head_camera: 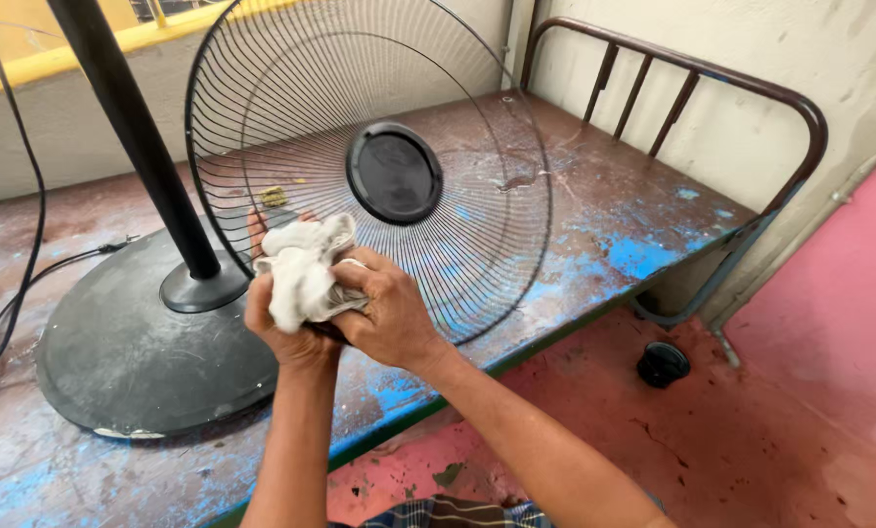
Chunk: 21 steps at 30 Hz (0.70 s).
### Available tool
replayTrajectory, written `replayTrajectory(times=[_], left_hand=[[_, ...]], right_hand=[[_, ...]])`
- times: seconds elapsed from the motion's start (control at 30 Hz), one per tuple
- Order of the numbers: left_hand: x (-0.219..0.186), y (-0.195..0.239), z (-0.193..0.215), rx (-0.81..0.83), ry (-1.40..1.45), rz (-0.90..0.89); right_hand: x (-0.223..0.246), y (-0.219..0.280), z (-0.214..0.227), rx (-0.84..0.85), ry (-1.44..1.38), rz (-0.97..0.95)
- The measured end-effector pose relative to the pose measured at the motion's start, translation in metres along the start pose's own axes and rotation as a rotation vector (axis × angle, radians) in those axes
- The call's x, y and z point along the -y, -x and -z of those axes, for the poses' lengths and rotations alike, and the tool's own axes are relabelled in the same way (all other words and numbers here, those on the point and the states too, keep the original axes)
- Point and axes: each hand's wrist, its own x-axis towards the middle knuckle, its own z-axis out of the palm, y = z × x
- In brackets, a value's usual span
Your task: The person wipes the metal cage of a standing fan with a white cloth. They rotate the cage and wipe different sections, including the center hub and outer rim, while holding the cage with the other hand.
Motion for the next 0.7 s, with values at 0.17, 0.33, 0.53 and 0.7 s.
replayTrajectory(times=[0.17,0.33,0.53,0.7], left_hand=[[-0.002,0.008,-0.012,0.041,-0.025,0.1],[0.0,0.014,-0.039,0.029,-0.081,0.223],[-0.017,0.001,-0.025,-0.026,0.216,0.264],[-0.03,0.005,-0.011,-0.021,0.172,0.205]], right_hand=[[0.004,-0.05,-0.005,-0.145,0.227,0.15],[-0.03,-0.179,-0.013,-0.483,0.306,0.203],[0.006,-0.13,-0.04,-0.055,-0.053,0.271],[0.017,-0.097,-0.026,-0.018,0.31,0.52]])
